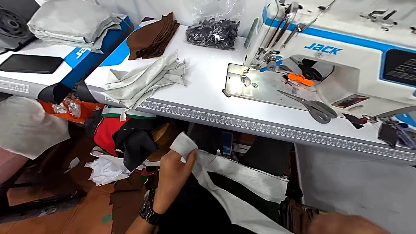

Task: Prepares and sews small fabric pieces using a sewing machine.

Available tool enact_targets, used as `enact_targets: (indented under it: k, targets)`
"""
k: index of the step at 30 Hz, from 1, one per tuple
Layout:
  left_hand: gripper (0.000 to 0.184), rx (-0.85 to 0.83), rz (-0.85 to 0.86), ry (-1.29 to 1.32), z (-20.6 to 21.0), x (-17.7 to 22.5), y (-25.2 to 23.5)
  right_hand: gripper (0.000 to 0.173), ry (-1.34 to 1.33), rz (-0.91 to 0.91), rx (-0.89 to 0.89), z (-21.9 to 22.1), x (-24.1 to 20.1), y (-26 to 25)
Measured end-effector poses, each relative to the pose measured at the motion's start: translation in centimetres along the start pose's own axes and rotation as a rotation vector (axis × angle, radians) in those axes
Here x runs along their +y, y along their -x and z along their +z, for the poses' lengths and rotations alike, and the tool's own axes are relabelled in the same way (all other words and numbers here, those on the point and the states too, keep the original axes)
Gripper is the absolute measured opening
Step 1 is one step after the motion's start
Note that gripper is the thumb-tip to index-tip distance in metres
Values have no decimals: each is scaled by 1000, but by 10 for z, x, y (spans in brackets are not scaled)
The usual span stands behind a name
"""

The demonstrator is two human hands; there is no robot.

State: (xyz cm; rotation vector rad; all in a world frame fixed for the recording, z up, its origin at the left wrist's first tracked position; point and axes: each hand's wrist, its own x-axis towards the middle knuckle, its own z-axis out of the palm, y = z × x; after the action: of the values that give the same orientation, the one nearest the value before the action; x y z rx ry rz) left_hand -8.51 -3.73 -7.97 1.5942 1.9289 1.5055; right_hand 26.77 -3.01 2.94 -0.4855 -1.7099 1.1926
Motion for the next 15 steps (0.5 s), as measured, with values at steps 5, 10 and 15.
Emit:
enact_targets:
  k: [5,10,15]
  targets:
    - [26,-208,-187,597,24,59,-17,18,-54,-103,-118,105,47,-43]
    - [24,-410,-199,779,34,82,-17,25,-218,-31,-334,145,67,-65]
    - [18,-520,-196,805,17,78,-21,25,-35,46,-85,116,70,-76]
